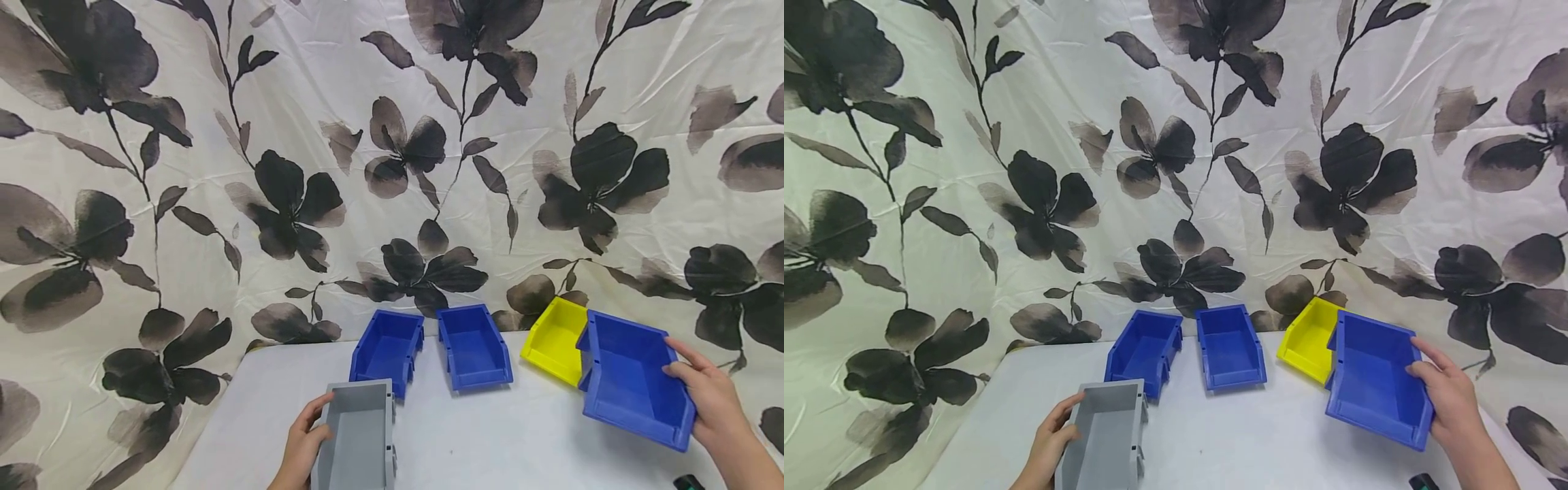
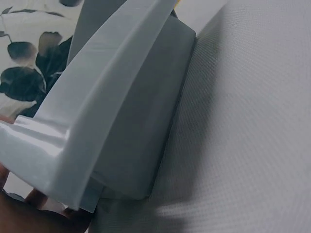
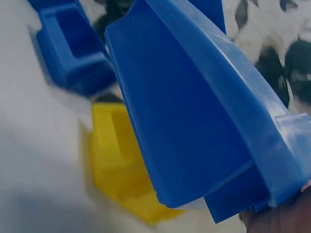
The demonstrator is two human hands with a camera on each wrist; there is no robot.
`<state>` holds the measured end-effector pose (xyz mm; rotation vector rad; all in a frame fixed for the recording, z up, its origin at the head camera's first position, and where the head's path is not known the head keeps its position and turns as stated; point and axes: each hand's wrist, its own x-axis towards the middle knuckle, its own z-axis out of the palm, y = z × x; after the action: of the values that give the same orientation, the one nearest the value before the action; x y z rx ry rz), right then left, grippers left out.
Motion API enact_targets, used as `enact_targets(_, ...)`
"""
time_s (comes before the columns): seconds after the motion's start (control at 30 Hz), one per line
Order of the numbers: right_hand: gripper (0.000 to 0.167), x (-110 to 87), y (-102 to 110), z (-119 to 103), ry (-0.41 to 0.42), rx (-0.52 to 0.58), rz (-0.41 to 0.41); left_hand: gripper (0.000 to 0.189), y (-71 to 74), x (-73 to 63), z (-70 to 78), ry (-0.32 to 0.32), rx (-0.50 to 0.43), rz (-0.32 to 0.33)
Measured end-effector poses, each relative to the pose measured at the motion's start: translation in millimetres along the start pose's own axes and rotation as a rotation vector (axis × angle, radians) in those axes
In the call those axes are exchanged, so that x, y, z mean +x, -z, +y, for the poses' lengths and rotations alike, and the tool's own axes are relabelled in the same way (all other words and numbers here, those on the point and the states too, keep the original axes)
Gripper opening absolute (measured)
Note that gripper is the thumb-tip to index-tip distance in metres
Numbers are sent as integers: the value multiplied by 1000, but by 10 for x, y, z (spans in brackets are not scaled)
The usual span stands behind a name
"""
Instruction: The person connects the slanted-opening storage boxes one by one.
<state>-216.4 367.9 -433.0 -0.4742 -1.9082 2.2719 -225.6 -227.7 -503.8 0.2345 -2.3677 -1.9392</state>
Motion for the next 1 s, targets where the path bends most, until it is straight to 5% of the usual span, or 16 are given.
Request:
enact_targets(0.2,53,-174,-448,-25,60,85,-98,68,24,1,8,-7,18,-28)
enact_targets(0.43,59,-341,-1012,21,13,73,-132,59,79,-15,89,18,-5,-133)
enact_targets(0.63,62,-506,-1501,139,-49,3,-103,53,55,-42,103,-25,91,-117)
enact_targets(1.0,60,-592,-2118,412,-10,-36,-130,55,50,-20,112,-53,168,-96)
